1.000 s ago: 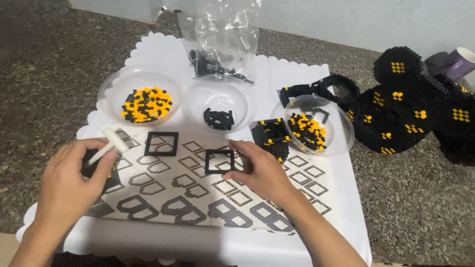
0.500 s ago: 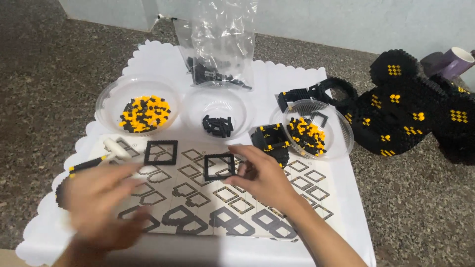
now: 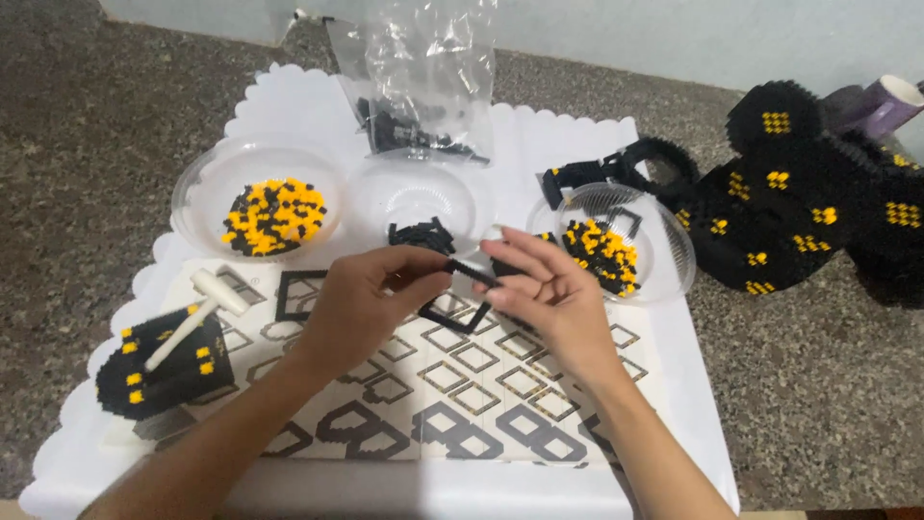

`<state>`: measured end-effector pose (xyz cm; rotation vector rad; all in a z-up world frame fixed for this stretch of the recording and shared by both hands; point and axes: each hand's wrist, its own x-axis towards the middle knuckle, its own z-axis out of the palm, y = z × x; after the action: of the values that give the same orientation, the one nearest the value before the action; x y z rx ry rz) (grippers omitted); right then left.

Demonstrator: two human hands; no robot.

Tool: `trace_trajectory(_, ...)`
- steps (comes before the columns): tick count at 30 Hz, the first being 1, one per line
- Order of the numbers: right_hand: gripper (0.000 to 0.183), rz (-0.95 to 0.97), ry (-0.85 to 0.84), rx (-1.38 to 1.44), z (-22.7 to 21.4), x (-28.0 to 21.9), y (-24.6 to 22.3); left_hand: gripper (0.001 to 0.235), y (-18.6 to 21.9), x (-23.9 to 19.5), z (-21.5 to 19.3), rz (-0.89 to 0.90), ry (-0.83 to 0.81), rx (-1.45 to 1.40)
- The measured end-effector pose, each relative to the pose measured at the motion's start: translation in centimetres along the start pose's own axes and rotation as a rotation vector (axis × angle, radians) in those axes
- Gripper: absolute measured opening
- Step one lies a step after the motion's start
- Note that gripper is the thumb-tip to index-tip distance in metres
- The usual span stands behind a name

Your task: Assembling a toy structure by attaching small interlocking plastic pieces to a frame, occasionally using a small plastic tool to press them into place.

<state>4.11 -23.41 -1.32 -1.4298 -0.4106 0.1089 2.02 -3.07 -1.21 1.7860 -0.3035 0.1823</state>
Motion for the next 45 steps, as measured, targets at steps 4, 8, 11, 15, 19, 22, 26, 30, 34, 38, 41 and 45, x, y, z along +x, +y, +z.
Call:
trace_trajectory(4,0.049,0.026,0.116,0.054,-0.8,0.2,1.3,0.025,-0.3,-0.4,-0.3,-0.213,0.009,-0.199)
trace_trajectory(8,0.039,0.076,0.179,0.058,-0.6,0.1,0.9,0.026,-0.5,-0.5,-0.2,-0.252,0.024,-0.244)
trace_trajectory(11,0.033,0.071,0.193,0.0,-0.5,0.0,0.5,0.026,-0.3,-0.5,-0.2,-0.261,0.013,-0.267)
trace_trajectory(15,0.027,0.047,0.219,-0.042,-0.9,0.0,0.3,0.023,0.3,-0.6,-0.7,-0.173,0.053,-0.303)
trace_trajectory(19,0.025,0.01,0.279,-0.068,-1.6,0.1,0.9,0.026,-0.6,-0.2,-1.6,-0.074,0.13,-0.309)
trace_trajectory(22,0.023,0.005,0.342,-0.137,-1.3,0.0,0.3,0.022,-1.1,0.0,-2.0,-0.086,0.169,-0.31)
trace_trajectory(26,0.02,-0.027,0.378,-0.2,-1.1,0.0,-0.1,0.021,-0.2,0.0,-2.9,-0.069,0.16,-0.282)
trace_trajectory(30,0.021,-0.036,0.406,-0.271,-0.9,0.0,-0.3,0.021,2.2,-0.1,-4.1,-0.165,-0.179,-0.039)
trace_trajectory(34,0.021,-0.017,0.417,-0.293,-1.1,0.1,0.0,0.027,4.1,-0.2,-5.0,-0.419,-0.441,0.221)
trace_trajectory(38,0.021,-0.003,0.424,-0.306,-1.0,0.0,-0.3,0.031,4.8,0.3,-5.4,-0.505,-0.552,0.433)
trace_trajectory(41,0.021,0.0,0.425,-0.313,-1.0,0.0,-0.4,0.031,3.8,0.4,-5.1,-0.507,-0.543,0.45)
trace_trajectory(45,0.021,0.005,0.423,-0.301,-0.9,-0.1,-0.3,0.031,2.5,0.5,-4.9,-0.486,-0.511,0.498)
